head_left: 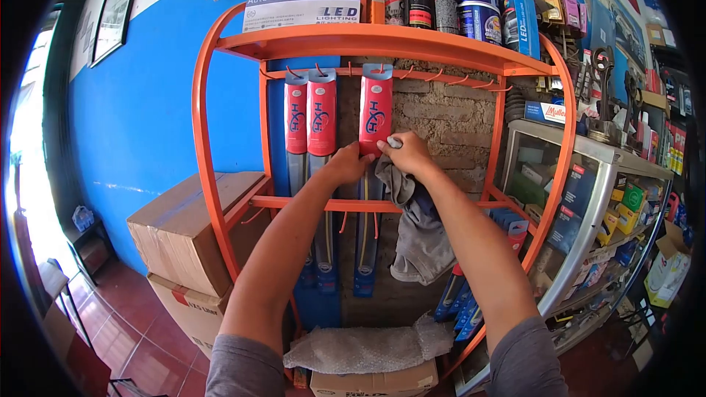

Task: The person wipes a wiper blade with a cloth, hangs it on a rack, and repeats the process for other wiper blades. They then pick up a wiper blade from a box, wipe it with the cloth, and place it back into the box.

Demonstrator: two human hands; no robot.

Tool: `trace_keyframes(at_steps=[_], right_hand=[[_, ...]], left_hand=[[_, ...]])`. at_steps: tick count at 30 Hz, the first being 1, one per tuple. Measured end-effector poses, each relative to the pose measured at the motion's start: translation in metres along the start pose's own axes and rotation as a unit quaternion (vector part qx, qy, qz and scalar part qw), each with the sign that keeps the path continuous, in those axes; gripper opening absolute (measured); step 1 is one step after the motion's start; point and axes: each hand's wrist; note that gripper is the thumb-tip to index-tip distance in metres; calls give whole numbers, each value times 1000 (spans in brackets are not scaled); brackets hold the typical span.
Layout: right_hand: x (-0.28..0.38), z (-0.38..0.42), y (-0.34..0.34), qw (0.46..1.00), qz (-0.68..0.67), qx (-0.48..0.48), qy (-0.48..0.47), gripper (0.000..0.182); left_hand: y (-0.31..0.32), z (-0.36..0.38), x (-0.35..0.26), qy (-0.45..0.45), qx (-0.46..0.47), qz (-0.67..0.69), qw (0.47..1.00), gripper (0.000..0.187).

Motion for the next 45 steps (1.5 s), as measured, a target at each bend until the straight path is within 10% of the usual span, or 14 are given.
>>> trace_keyframes(at_steps=[13, 21, 25, 32, 34, 40, 42, 45], right_hand=[[-55, -26, 47, 993, 32, -70, 91, 58], [5, -3, -24, 969, -177, -165, 48, 72], [103, 18, -86, 922, -339, -170, -76, 57], [229, 135, -158, 848, -502, -160, -61, 29], [213, 164, -155, 857, -481, -170, -69, 30], [143, 332, -67, 922, -331, -174, -98, 15], [114, 378, -11, 946, -279, -134, -99, 14], [66, 434, 62, 986, -134, 81, -61, 48]], left_hand=[[33, -31, 17, -105, -12, 0, 994, 60], [-5, 11, -27, -106, -34, -4, 994, 124], [-82, 63, -98, 11, 50, 398, 916, 106], [-99, 203, -191, 133, -13, 248, 959, 61], [-73, 228, -181, -7, 66, 323, 944, 50], [20, 373, -150, -200, 62, 601, 771, 49], [111, 402, -119, -254, -8, 731, 633, 52], [114, 440, -125, -297, -60, 815, 493, 46]])
Point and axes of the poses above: each hand's wrist, its own z-axis away from the middle knuckle, its own y-axis out of the palm, x = y × z, and after that the axes turned 10 degrees about -z, right-handed
